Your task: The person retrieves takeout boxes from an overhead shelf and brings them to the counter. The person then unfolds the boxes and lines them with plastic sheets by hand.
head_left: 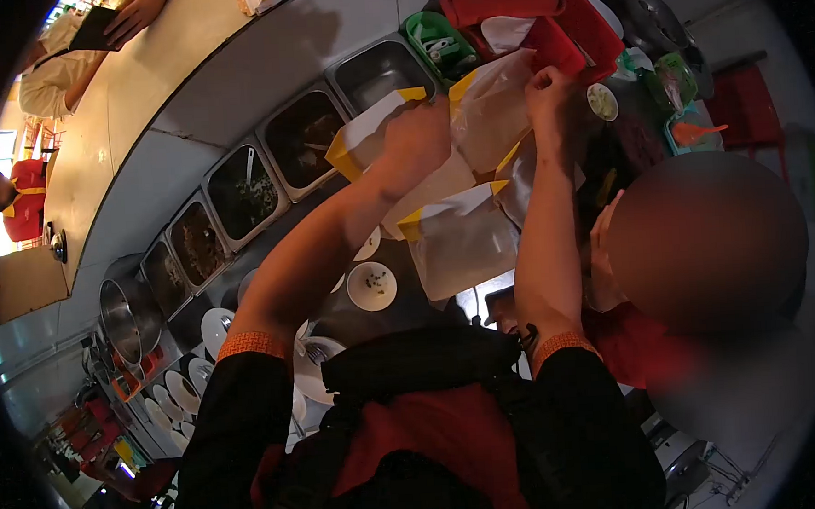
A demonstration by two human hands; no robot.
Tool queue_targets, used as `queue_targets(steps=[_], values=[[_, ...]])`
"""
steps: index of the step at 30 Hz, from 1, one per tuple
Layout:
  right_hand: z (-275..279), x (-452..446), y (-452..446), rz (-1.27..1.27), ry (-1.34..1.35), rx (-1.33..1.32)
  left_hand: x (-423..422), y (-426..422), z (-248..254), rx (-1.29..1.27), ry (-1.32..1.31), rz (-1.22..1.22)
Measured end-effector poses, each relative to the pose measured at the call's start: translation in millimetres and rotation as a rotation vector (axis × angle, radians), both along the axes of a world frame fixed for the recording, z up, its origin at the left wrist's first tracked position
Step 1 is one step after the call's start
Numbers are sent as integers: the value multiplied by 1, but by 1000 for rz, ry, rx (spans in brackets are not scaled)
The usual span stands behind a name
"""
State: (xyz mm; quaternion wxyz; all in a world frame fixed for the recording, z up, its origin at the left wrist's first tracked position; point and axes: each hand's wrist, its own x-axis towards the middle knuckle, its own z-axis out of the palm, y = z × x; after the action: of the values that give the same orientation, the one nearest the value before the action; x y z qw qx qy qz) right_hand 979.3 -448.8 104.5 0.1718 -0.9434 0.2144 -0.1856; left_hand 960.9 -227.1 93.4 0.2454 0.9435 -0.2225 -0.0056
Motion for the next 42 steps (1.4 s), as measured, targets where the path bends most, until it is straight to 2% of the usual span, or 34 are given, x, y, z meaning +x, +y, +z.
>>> queue_targets(steps=[2,3,5,8,10,12,14,15,18,20,21,24,25,26,27,28,30,33,36,37,39,40,42], values=[[5,-5,8,-45,63,-1,-13,-11,36,150,-31,-18],[10,-8,13,-88,125,0,-11,-17,37,149,-29,-22],[24,-13,22,-111,150,-7,-6,-29,37,82,-156,-276],[20,-10,18,-128,172,1,11,-45,28,42,-44,-303],[0,-1,8,-127,168,13,27,-52,1,7,-121,-346],[-17,4,-1,-21,5,49,33,-61,-13,-29,-190,-389],[-26,3,-6,-41,11,30,33,-68,-13,183,-8,-391],[-23,2,-3,-52,16,16,34,-69,-17,180,-10,-398],[-10,-3,-2,-12,17,58,35,-65,-37,45,-89,-520],[-46,14,-20,7,-2,30,38,-65,-61,-144,-250,-389],[-60,19,-28,30,-22,3,35,-62,-57,-150,-245,-390],[12,-6,2,-58,136,22,26,-58,-43,-297,-91,-292],[6,-3,-5,-59,140,16,26,-60,-46,-414,-157,-275],[-5,1,-16,-17,124,121,25,-61,-48,-529,-224,-255],[-3,3,-18,28,109,228,29,-64,-47,-534,-302,-251],[-3,2,-18,32,114,224,29,-67,-47,-537,-299,-244],[4,-2,-17,31,173,295,30,-73,-46,-514,99,-159],[18,-8,-14,38,209,331,42,-80,-49,-638,191,-119],[19,-12,-17,92,102,349,49,-85,-50,-710,118,-168],[20,-14,-18,91,102,347,48,-84,-44,-712,118,-169],[23,-18,-21,63,161,282,45,-78,-24,-497,-29,-210],[28,-22,-17,57,162,286,46,-78,-12,-494,-25,-215],[34,-32,-9,7,166,140,44,-78,5,-160,-197,-320]])
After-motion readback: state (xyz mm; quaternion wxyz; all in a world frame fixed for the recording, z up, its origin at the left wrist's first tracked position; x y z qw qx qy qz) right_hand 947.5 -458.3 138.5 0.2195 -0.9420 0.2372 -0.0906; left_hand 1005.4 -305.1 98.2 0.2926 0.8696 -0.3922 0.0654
